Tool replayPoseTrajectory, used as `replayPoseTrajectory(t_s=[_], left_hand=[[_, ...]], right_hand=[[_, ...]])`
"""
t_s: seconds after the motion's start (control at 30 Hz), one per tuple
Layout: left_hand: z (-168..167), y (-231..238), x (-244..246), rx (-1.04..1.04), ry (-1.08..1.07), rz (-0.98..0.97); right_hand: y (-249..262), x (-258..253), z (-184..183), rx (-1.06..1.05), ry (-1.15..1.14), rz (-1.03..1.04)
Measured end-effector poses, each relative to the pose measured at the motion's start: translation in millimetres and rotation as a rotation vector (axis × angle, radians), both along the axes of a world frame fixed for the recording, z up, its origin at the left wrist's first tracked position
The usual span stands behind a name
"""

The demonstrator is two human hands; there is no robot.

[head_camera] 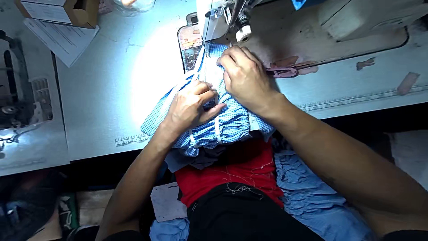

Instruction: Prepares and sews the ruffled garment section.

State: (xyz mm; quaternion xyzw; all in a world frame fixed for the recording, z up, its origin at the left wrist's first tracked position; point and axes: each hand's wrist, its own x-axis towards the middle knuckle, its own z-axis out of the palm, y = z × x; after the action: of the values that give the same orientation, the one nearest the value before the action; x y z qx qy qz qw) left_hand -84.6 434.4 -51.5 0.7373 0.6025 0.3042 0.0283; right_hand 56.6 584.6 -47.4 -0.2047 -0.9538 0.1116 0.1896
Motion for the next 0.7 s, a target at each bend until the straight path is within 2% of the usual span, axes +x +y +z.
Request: replayPoseTrajectory(t_s=[0.3, 0.7], left_hand=[[3.9, -1.1, 4.3, -0.053, 0.013, -0.010], [10.0, -4.8, 8.2, -0.091, 0.098, 0.001]], right_hand=[[6.3, 5.9, -1.7, 0.006, 0.026, 0.068], [6.0, 13.2, 8.2, 0.044, -0.073, 0.019]])
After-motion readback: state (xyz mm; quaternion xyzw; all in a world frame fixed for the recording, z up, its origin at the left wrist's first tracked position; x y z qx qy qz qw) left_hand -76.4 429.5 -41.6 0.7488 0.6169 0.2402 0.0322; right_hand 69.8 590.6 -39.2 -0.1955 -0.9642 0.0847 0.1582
